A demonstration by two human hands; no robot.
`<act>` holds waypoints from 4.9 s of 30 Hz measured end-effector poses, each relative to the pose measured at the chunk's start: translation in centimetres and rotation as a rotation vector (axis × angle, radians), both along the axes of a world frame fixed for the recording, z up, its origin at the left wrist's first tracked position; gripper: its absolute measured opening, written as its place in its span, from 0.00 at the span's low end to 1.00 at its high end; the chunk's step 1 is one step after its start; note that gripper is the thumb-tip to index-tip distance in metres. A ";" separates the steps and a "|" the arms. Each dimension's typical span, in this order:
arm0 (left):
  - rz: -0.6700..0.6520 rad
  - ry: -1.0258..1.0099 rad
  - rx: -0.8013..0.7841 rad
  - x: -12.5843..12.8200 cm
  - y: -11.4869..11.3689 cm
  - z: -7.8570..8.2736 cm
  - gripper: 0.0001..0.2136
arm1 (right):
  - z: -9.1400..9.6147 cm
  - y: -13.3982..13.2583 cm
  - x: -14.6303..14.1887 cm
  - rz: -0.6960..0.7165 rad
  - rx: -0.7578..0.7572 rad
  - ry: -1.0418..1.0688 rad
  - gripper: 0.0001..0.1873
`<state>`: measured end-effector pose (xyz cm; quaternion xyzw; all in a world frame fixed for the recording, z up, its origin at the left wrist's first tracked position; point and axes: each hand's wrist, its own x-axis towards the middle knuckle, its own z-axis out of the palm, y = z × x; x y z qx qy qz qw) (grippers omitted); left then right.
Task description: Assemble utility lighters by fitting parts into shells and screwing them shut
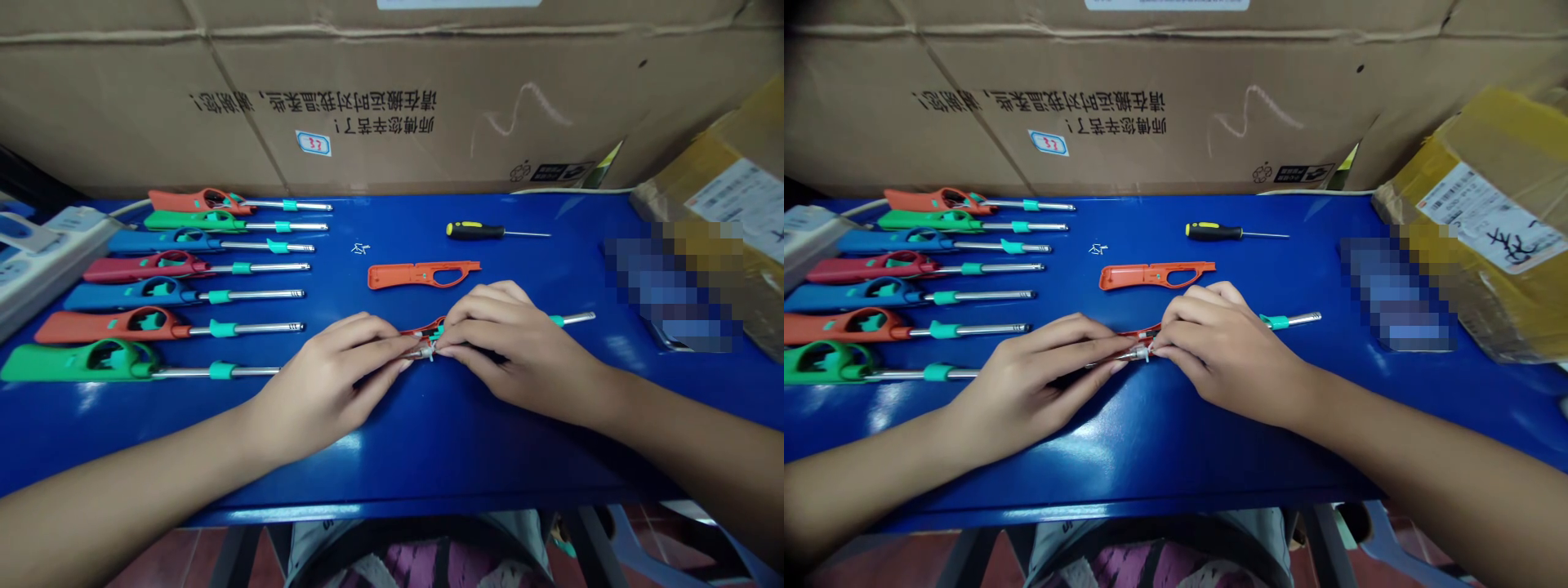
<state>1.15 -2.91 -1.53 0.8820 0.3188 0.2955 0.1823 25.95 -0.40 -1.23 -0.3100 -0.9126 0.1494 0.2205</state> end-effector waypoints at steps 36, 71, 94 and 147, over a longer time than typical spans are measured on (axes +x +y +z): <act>0.086 0.113 -0.043 -0.5 0.8 0.2 0.25 | 0.5 0.1 -0.1 -0.074 -0.053 0.026 0.02; 0.019 0.068 -0.123 -0.2 0.2 -0.6 0.15 | 0.0 0.2 -0.2 0.053 -0.070 -0.010 0.06; 0.033 0.084 -0.247 -1.0 1.3 0.3 0.14 | 1.0 2.0 1.1 -0.146 -0.248 0.175 0.05; -0.064 0.372 0.029 -0.7 0.6 -0.5 0.30 | 1.4 2.0 1.7 0.097 -0.115 -0.086 0.08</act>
